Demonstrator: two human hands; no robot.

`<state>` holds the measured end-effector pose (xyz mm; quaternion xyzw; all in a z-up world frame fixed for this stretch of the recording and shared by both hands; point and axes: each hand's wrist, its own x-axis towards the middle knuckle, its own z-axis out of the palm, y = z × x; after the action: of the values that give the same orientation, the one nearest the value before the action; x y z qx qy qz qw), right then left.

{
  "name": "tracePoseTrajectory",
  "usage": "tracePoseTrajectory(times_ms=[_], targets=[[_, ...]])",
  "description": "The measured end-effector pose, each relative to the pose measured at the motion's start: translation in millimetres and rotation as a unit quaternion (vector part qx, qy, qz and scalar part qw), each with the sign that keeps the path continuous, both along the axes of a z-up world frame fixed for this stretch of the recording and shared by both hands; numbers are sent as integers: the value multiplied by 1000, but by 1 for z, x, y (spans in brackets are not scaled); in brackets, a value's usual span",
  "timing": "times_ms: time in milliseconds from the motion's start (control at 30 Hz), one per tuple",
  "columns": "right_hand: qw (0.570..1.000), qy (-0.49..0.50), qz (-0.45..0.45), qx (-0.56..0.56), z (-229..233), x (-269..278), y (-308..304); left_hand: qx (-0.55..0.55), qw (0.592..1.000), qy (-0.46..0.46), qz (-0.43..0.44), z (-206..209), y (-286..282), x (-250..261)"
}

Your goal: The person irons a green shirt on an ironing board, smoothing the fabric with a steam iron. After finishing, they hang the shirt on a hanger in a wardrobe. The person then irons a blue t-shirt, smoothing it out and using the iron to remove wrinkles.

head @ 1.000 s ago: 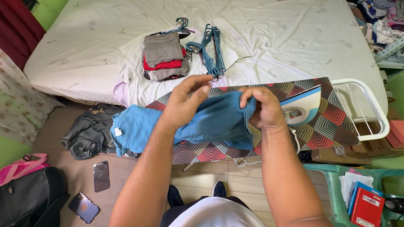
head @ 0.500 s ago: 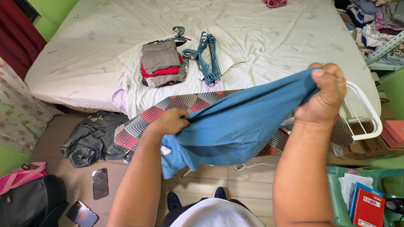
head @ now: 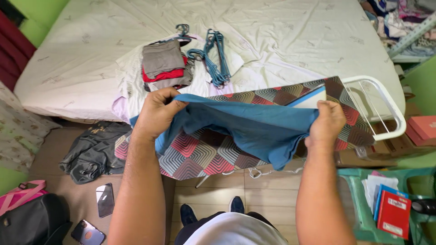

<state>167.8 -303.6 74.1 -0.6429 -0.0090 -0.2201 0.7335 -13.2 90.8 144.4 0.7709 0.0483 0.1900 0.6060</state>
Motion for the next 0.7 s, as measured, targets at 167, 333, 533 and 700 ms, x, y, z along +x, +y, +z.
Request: tracePoseTrajectory(times_ms=[167,333,533,700], targets=[[990,-29,-95,-96,-32,-12,-21,-19,999,-37,13,-19,-31,34],[969,178,36,-169,-17,-10,-33,6,1000,18,-24,-29,-63,66],[956,222,93,-166,-22,5,-45,-47,994,51,-85,-46,-119,101],[976,169,65,-120,-41,19,-75,-60,984,66,-152,-49,-169,129]])
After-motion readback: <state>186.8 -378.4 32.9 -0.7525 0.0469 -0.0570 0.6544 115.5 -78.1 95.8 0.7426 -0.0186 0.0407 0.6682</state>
